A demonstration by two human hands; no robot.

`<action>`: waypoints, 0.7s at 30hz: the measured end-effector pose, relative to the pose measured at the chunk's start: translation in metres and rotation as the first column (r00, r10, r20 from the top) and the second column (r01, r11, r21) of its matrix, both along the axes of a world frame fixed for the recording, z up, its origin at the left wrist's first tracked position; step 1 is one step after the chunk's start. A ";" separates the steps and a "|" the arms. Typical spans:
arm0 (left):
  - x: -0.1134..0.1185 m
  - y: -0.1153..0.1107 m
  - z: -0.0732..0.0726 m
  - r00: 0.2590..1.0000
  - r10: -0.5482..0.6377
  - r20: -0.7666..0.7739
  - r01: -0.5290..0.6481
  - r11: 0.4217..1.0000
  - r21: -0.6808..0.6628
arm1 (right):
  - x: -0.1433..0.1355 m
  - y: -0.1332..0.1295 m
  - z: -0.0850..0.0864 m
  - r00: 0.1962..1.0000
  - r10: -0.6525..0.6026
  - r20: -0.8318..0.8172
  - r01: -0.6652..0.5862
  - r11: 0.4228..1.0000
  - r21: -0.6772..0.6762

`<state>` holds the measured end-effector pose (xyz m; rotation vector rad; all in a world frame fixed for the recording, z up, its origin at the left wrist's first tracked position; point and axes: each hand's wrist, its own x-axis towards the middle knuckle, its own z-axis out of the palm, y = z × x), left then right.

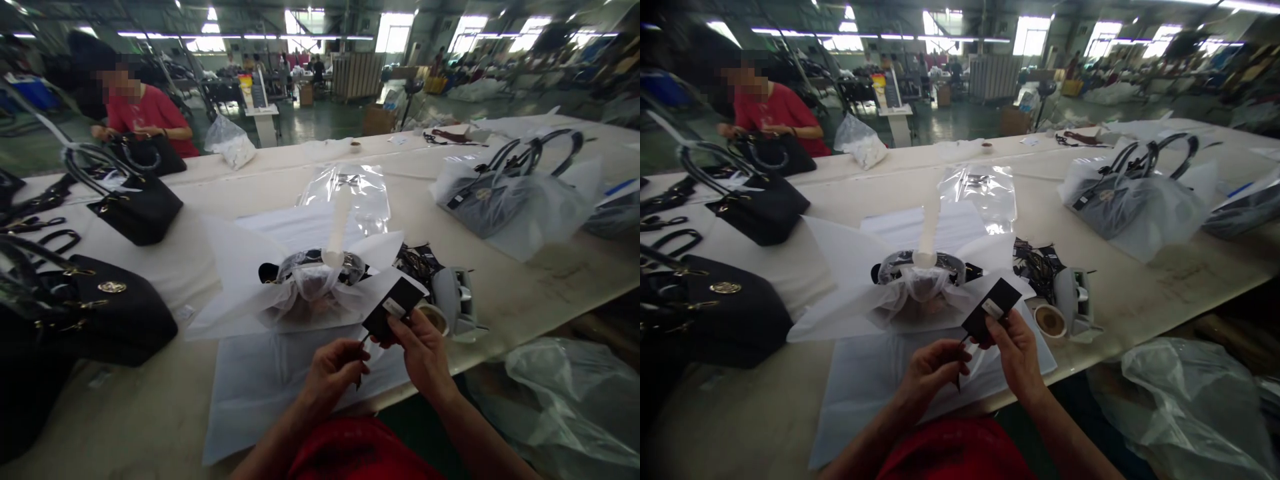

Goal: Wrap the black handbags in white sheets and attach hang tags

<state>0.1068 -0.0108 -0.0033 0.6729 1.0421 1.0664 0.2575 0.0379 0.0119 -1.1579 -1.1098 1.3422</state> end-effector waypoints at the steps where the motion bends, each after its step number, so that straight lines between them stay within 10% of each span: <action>1: 0.000 0.000 0.000 0.999 0.015 0.032 -0.014 1.000 -0.011 | 0.000 0.000 -0.001 1.000 0.004 0.007 -0.004 1.000 -0.002; 21: 0.005 0.000 -0.005 0.938 0.191 0.290 -0.154 0.977 -0.146 | -0.004 -0.012 -0.025 1.000 -0.016 -0.007 0.016 0.997 -0.075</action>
